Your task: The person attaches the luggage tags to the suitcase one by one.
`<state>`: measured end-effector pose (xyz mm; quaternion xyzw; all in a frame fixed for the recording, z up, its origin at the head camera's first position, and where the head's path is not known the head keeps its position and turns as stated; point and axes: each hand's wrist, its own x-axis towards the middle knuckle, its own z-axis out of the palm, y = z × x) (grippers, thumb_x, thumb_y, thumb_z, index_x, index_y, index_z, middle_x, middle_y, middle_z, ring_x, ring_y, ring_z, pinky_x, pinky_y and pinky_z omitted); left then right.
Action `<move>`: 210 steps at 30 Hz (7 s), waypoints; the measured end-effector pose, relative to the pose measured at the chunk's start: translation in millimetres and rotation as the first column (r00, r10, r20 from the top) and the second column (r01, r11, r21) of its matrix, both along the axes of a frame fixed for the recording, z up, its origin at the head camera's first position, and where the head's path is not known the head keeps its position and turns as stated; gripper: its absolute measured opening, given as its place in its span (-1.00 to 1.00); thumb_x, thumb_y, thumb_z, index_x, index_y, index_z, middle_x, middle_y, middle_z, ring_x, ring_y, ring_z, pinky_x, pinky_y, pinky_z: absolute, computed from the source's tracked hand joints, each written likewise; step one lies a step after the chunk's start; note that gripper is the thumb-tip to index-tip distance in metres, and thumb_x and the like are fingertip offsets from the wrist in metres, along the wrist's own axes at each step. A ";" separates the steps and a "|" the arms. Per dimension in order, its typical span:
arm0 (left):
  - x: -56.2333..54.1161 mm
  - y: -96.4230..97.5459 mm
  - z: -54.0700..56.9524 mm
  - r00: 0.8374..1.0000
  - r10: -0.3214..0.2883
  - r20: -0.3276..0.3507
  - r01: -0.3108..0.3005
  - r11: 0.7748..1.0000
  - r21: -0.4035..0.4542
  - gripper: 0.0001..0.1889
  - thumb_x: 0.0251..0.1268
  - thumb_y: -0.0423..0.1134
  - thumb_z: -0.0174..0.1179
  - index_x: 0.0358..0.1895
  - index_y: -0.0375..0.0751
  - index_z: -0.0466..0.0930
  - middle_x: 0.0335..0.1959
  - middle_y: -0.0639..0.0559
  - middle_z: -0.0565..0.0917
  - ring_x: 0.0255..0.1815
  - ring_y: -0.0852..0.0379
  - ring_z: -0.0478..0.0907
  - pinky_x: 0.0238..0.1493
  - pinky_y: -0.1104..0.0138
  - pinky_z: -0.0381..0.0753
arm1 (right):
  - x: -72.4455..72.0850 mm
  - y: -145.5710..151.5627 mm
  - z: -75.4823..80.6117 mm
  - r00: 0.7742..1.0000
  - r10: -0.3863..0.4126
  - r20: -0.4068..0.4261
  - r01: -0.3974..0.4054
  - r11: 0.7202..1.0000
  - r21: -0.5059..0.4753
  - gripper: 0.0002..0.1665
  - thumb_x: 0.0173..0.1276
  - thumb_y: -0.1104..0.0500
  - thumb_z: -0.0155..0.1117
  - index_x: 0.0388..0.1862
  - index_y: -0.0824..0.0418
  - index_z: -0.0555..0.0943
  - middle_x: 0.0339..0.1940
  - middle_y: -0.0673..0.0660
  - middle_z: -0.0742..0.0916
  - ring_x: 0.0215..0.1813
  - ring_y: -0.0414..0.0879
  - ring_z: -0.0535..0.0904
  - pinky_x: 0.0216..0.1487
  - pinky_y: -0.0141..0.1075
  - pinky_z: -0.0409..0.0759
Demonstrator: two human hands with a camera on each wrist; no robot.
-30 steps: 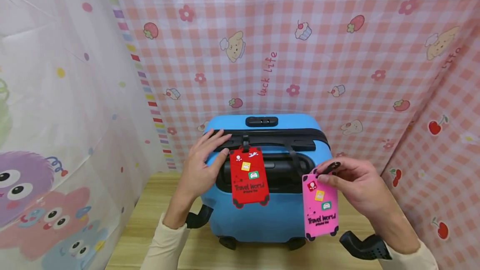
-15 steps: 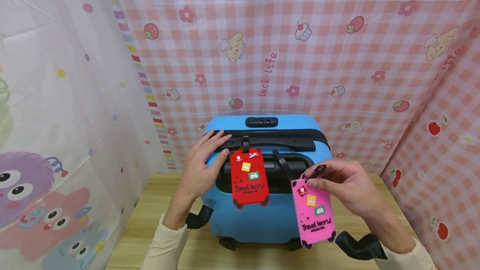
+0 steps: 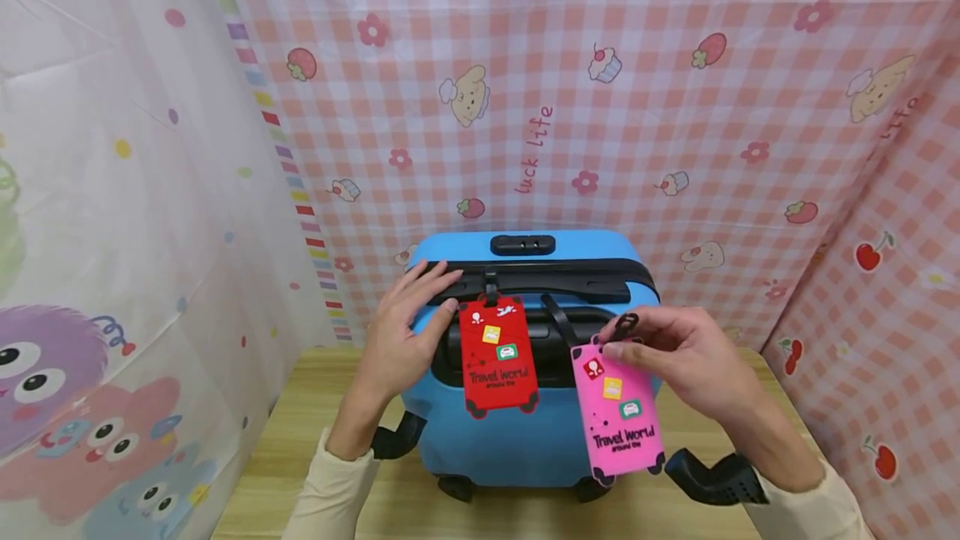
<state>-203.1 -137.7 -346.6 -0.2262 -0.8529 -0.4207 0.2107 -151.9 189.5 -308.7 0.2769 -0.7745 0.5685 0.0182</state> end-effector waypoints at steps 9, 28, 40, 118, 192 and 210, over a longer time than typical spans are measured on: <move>0.7 0.8 1.0 1.000 0.007 0.005 -0.007 1.000 -0.004 -0.58 0.48 -0.05 0.07 0.34 0.07 0.52 0.44 0.06 0.42 0.57 0.02 0.11 0.46 -0.22 0.02 | -5.0 -8.4 11.7 0.992 -0.075 0.096 0.071 0.996 0.052 -0.82 0.38 0.27 0.31 -0.10 0.34 0.68 -0.20 0.23 0.74 -0.31 0.02 0.70 -0.29 -0.19 0.72; 0.5 1.2 1.7 1.000 0.002 -0.005 -0.003 1.000 -0.012 -0.58 0.48 -0.07 0.08 0.34 0.06 0.53 0.44 0.04 0.42 0.56 0.01 0.13 0.46 -0.21 0.04 | -30.7 -18.7 15.0 0.995 -0.103 0.001 0.102 0.989 0.106 -0.85 0.35 0.27 0.34 -0.12 0.25 0.71 -0.15 0.18 0.74 -0.29 -0.02 0.70 -0.27 -0.24 0.71; 0.7 -2.0 11.8 0.999 -0.024 0.023 0.025 0.999 -0.042 -0.61 0.45 -0.18 0.09 0.29 -0.02 0.57 0.43 -0.02 0.43 0.54 -0.06 0.15 0.43 -0.23 0.12 | -43.8 -24.7 14.3 0.998 -0.036 -0.055 0.041 0.995 0.093 -0.84 0.34 0.29 0.35 -0.12 0.28 0.71 -0.18 0.18 0.78 -0.30 -0.04 0.70 -0.27 -0.27 0.70; -18.5 70.3 61.9 0.963 -0.232 0.138 0.243 0.967 -0.074 -0.69 0.44 -0.25 0.18 0.18 -0.15 0.60 -0.06 0.00 0.74 -0.07 0.15 0.65 -0.01 0.27 0.64 | -39.8 -44.7 4.9 0.805 -0.126 -0.579 0.199 0.978 0.063 -0.76 0.18 0.47 0.40 -0.17 0.31 0.77 -0.21 0.06 0.61 -0.09 -0.16 0.43 -0.20 -0.42 0.46; -23.1 61.6 51.1 0.931 -0.327 0.162 0.316 0.945 0.086 -0.79 0.37 -0.22 0.25 0.03 0.00 0.64 -0.07 0.14 0.76 -0.06 0.30 0.64 -0.05 0.25 0.62 | -50.8 -53.9 9.0 0.958 -0.226 -0.178 0.236 0.971 0.035 -0.63 0.26 0.22 0.45 0.05 0.23 0.71 -0.40 0.10 0.79 -0.42 -0.17 0.68 -0.46 -0.35 0.59; -22.7 60.4 51.0 0.925 -0.345 0.159 0.333 0.938 0.098 -0.77 0.38 -0.18 0.25 0.05 0.03 0.61 -0.05 0.12 0.76 0.03 0.29 0.63 -0.05 0.25 0.62 | -52.3 -55.1 11.7 0.956 -0.240 -0.170 0.252 0.966 0.054 -0.63 0.22 0.20 0.49 0.03 0.23 0.73 -0.43 0.07 0.80 -0.42 -0.16 0.69 -0.45 -0.36 0.58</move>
